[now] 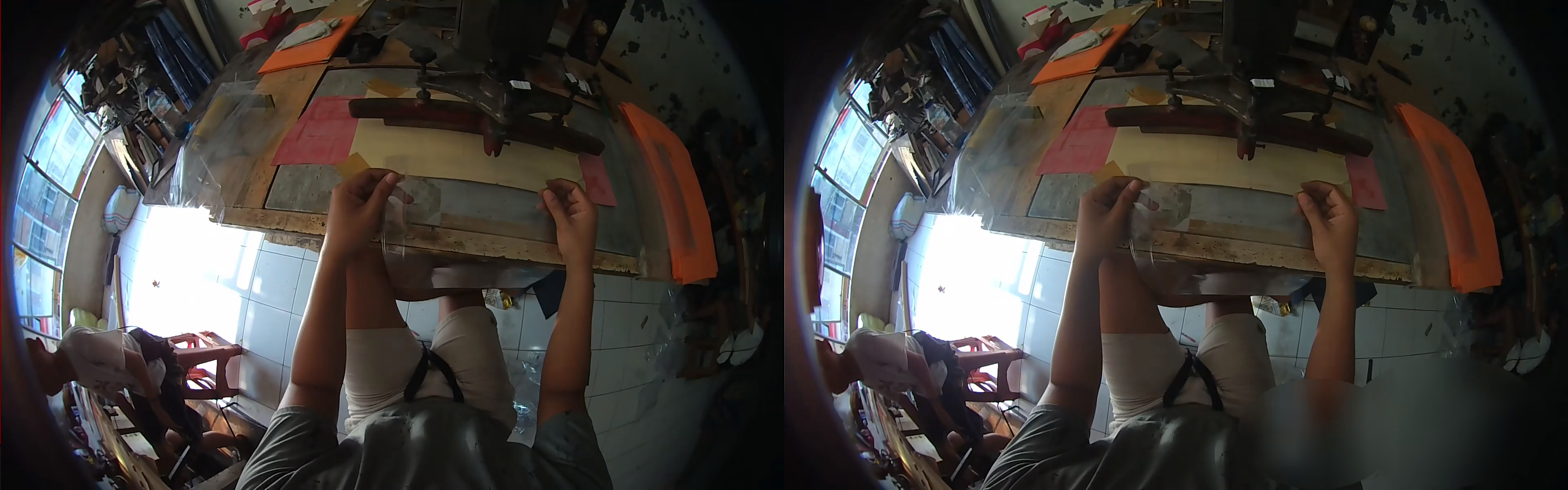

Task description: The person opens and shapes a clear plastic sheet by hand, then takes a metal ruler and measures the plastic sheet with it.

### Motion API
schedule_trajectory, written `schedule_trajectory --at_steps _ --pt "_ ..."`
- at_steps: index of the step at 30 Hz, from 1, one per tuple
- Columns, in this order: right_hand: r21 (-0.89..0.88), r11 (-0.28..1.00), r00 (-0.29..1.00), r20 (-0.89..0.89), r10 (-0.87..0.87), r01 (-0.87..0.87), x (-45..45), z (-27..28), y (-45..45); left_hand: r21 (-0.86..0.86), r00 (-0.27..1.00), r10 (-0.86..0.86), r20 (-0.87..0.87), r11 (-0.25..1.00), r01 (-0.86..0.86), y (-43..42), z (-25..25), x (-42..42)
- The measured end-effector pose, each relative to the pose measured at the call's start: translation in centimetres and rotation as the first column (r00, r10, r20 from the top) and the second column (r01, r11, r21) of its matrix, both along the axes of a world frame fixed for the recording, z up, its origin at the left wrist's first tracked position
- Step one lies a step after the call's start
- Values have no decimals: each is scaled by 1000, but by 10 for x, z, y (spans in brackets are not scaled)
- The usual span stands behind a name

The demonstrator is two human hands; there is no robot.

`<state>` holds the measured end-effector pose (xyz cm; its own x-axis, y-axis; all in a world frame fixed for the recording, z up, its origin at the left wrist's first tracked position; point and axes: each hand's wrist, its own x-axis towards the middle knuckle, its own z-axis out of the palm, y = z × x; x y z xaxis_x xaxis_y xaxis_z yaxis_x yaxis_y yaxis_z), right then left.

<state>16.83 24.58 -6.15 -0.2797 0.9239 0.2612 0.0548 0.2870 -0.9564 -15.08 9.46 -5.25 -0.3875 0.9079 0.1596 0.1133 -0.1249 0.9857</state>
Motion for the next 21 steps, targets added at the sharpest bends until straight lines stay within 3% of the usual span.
schedule_trajectory --at_steps 9,13,16,21 --pt "53 997 997 -43 63 -60 -1 -1 1 94 995 93 40 991 -96 4 -1 6" --pt "15 993 993 9 117 -117 0 3 -1 102 980 192 -53 977 -186 2 -2 1" --pt "-17 987 987 33 158 -157 -1 6 -3 188 969 246 -30 953 -236 7 -7 1" --pt "-10 988 984 84 155 -154 -1 6 -4 160 963 268 18 950 -267 6 -5 1"
